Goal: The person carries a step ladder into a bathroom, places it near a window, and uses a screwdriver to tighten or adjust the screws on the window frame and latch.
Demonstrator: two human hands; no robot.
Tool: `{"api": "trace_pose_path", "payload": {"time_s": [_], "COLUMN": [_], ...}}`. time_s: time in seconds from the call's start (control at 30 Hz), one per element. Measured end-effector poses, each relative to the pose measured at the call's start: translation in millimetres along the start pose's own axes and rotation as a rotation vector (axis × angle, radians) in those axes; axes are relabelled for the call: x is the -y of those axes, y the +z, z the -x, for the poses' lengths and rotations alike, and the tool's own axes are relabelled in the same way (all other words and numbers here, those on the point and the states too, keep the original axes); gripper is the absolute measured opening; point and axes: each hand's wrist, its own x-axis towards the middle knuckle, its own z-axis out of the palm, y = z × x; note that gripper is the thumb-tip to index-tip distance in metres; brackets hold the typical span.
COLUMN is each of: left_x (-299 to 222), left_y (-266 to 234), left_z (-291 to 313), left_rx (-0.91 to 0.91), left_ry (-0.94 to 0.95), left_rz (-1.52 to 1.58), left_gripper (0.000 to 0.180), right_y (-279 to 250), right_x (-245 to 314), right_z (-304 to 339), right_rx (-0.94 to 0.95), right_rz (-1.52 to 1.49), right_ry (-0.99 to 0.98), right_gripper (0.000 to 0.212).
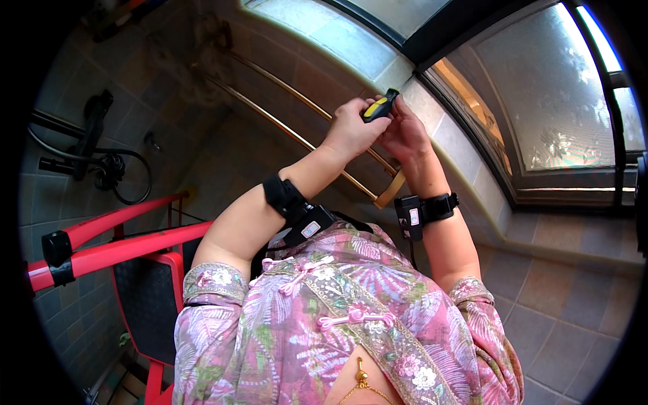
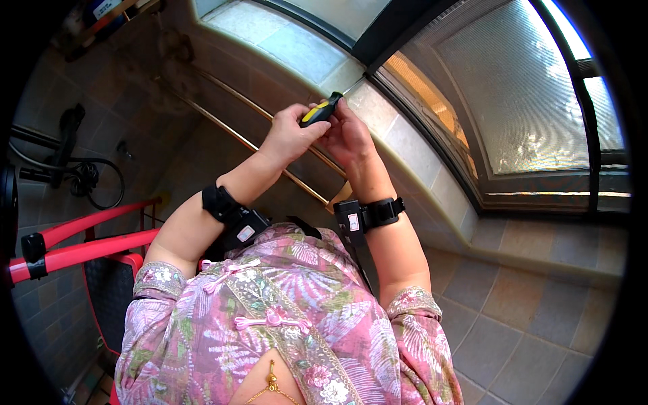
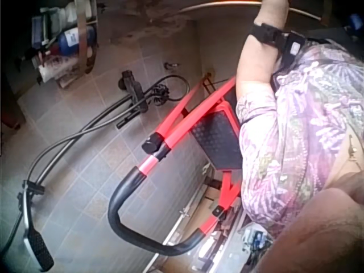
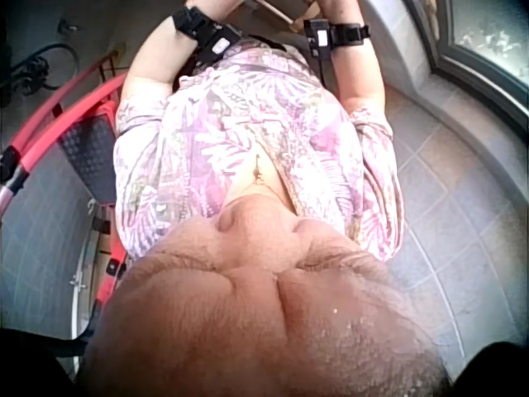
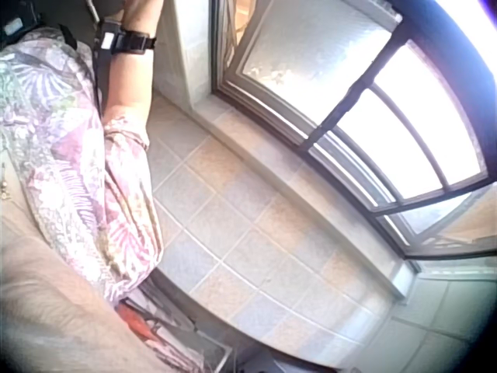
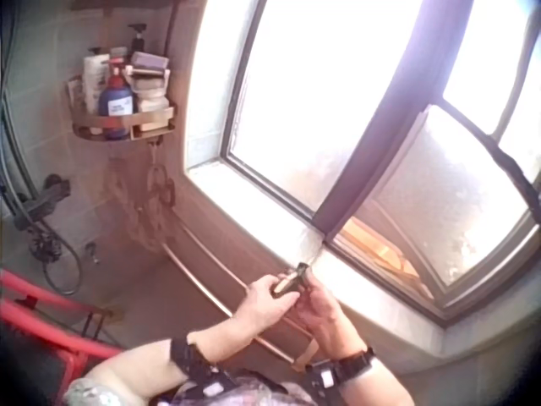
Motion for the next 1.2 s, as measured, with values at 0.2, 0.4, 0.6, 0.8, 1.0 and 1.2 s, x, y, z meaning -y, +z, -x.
{"api": "trace_pose_path", "payload": {"time_s": [0.2, 0.4, 0.6, 0.8, 1.0, 1.2], "left_x": [-27.2, -8.9, -13.9, 1.4, -7.2, -0.7], "left_y": [-9.0, -1.6, -7.4, 10.8, 10.0, 5.0], "left_z": [-6.9, 5.9, 2.5, -4.2, -1.0, 0.2], "left_rx": [-0.286, -0.101, 0.417, 0.287, -0.123, -0.07], "left_ry": [0.876, 0.808, -0.443, -0.198, 0.55, 0.886], "left_rz": [-0.861, -0.527, 0.684, 0.516, -0.596, -0.875], "left_gripper": [0.016, 0.032, 0.035, 0.033, 0.028, 0.015], "right_y": [0.2, -14.3, -14.1, 4.6, -24.4, -10.7], "right_x": [3.8, 8.0, 5.0, 0.4, -1.7, -2.8], "right_z": [-0.7, -5.4, 0.5, 2.3, 3.2, 4.9], "right_rx": [-0.078, -0.072, -0.053, -0.134, -0.068, -0.195], "right_rz": [0.011, -0.018, -0.091, -0.067, 0.099, 0.028], "right_ry": [-0.009, -0.014, -0.054, -0.103, 0.043, -0.027], "right_gripper": [0.035, 0.029, 0.03, 0.035, 0.038, 0.034]}}
